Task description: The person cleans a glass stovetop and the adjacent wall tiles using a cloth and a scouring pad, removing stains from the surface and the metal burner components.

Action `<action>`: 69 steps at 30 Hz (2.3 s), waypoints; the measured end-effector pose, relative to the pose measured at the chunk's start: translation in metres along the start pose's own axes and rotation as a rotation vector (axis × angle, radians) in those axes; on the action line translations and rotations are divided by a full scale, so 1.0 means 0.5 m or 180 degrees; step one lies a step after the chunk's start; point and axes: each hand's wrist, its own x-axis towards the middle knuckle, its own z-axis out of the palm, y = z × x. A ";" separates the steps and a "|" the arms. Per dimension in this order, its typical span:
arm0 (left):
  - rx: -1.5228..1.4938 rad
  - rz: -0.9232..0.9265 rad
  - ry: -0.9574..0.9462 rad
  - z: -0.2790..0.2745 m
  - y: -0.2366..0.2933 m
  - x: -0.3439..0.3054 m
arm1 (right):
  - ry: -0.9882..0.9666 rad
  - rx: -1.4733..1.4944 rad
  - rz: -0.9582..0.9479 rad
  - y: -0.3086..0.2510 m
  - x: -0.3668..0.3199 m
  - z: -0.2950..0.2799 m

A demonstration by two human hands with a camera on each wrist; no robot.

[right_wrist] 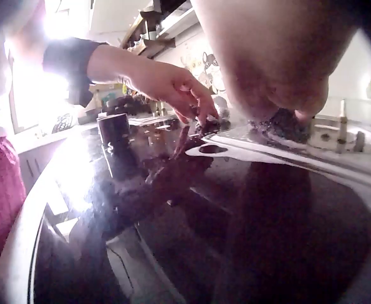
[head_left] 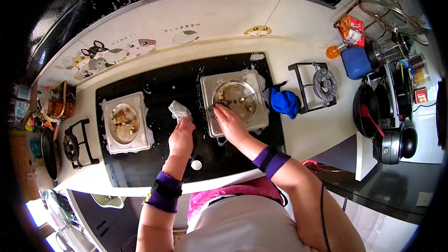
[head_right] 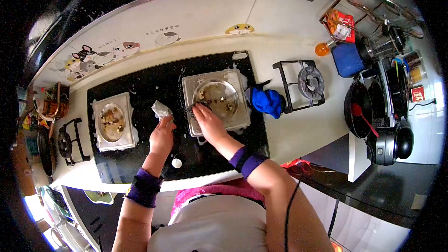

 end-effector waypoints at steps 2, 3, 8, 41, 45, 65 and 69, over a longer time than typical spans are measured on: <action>-0.0029 -0.0013 -0.0027 0.001 0.000 0.003 | -0.0214 0.0033 0.0066 0.027 -0.036 -0.033; -0.0038 -0.0038 -0.0033 0.000 0.001 0.004 | -0.0274 -0.0032 0.0102 0.037 -0.058 -0.057; -0.0012 0.0071 0.0170 0.003 0.002 -0.006 | -0.0239 -0.0307 -0.0187 0.027 -0.043 -0.085; 0.0134 0.0030 0.0242 0.016 0.006 -0.005 | -0.0306 -0.0888 -0.0118 0.045 -0.027 -0.084; 0.0103 0.0028 0.0263 0.014 0.010 -0.007 | -0.0295 -0.1164 -0.0281 0.016 0.030 -0.043; 0.0072 0.0131 0.0399 0.022 -0.001 -0.006 | -0.0353 -0.1218 -0.0505 0.026 0.004 -0.072; 0.0104 0.0133 0.0430 0.027 -0.004 -0.013 | -0.0416 -0.1301 -0.0307 0.010 0.039 -0.047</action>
